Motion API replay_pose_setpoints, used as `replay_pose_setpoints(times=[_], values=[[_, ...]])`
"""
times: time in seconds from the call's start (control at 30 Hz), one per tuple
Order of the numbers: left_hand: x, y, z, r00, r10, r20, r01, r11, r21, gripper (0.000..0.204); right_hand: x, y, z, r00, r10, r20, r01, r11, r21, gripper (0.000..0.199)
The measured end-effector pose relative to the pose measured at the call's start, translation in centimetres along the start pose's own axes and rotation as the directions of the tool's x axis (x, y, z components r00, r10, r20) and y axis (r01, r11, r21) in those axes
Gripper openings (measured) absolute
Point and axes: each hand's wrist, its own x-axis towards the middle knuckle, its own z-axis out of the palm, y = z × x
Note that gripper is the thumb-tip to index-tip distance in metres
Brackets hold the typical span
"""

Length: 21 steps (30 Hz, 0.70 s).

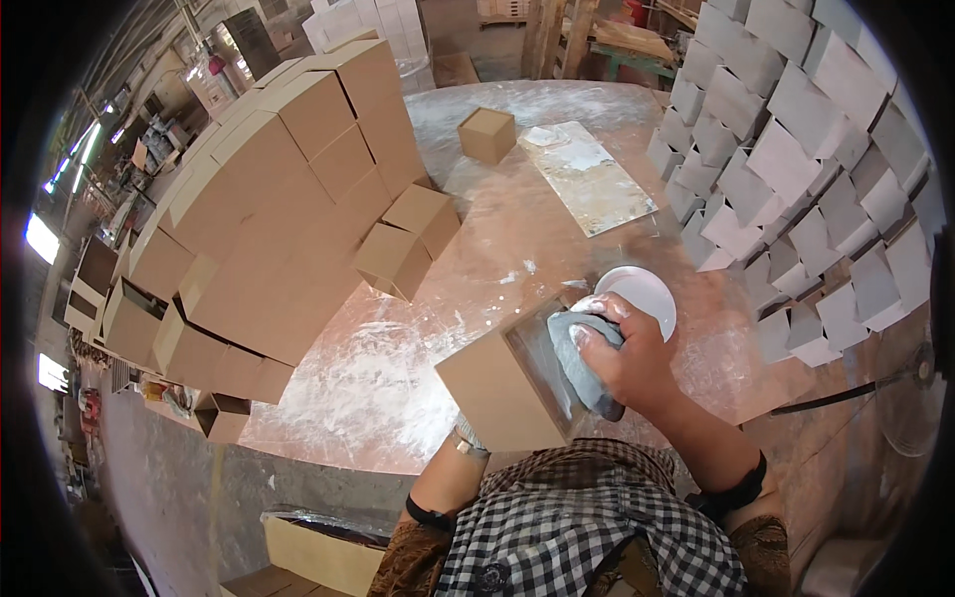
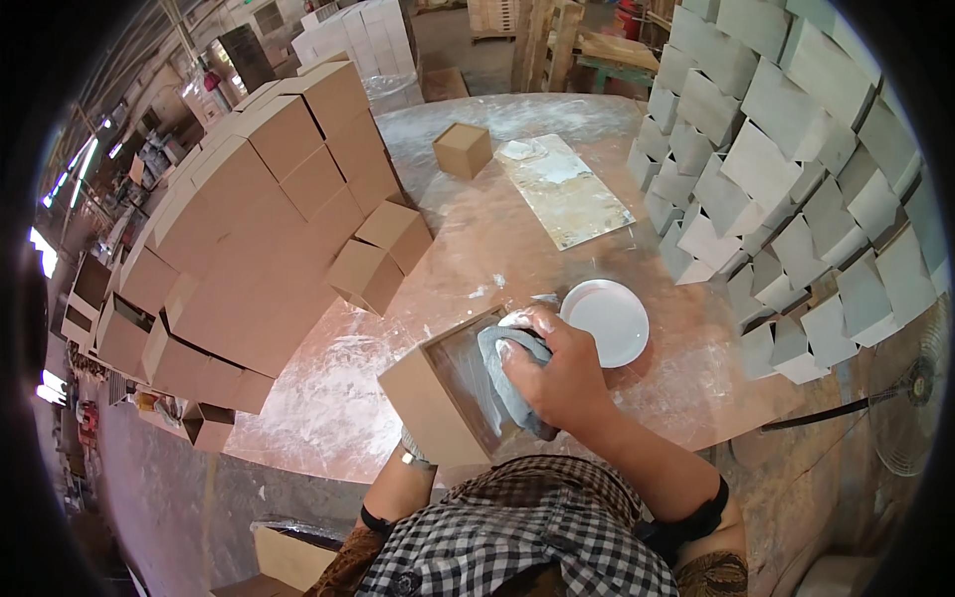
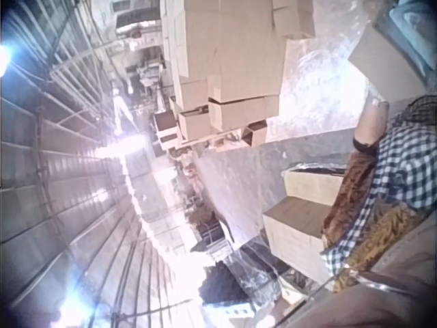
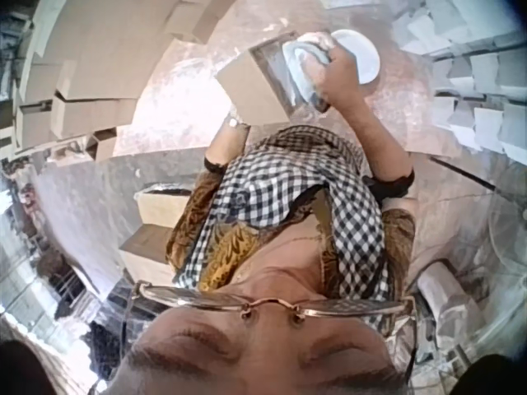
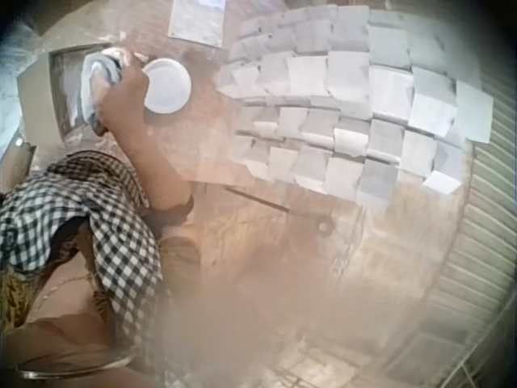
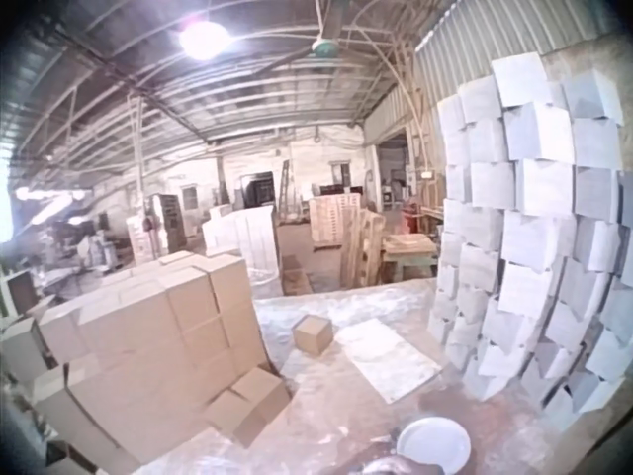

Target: Cleaning the surfaces of small wooden boxes with a cloth.

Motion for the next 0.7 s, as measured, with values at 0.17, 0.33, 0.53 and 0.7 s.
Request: replay_pose_setpoints(times=[0.17, 0.33, 0.53, 0.7], values=[[1.3, 1.1, 0.3, 0.984, -0.037, 0.172, 0.007, 0.984, 0.176, 0.043, -0.2, -2.4, 0.2, 0.870, -0.403, 0.285, 0.459, 0.874, -0.163, 0.022], [1.3, 3.4, 1.5, 0.995, -0.068, 0.074, 0.056, 0.987, 0.154, 0.044, -0.9, -2.7, -1.2, 0.666, -0.503, 0.550, 0.614, 0.789, -0.023, 0.021], [1.2, 5.0, 3.4, 0.996, -0.092, -0.009, 0.092, 0.986, 0.136, 0.045, 0.8, -2.5, -2.8, 0.583, -0.340, 0.738, 0.739, 0.599, -0.308, 0.013], [1.6, 6.0, 5.3, 0.993, -0.103, -0.064, 0.110, 0.986, 0.122, 0.047, 2.1, -3.1, -1.0, 0.699, -0.559, 0.447, 0.715, 0.564, -0.413, 0.013]])
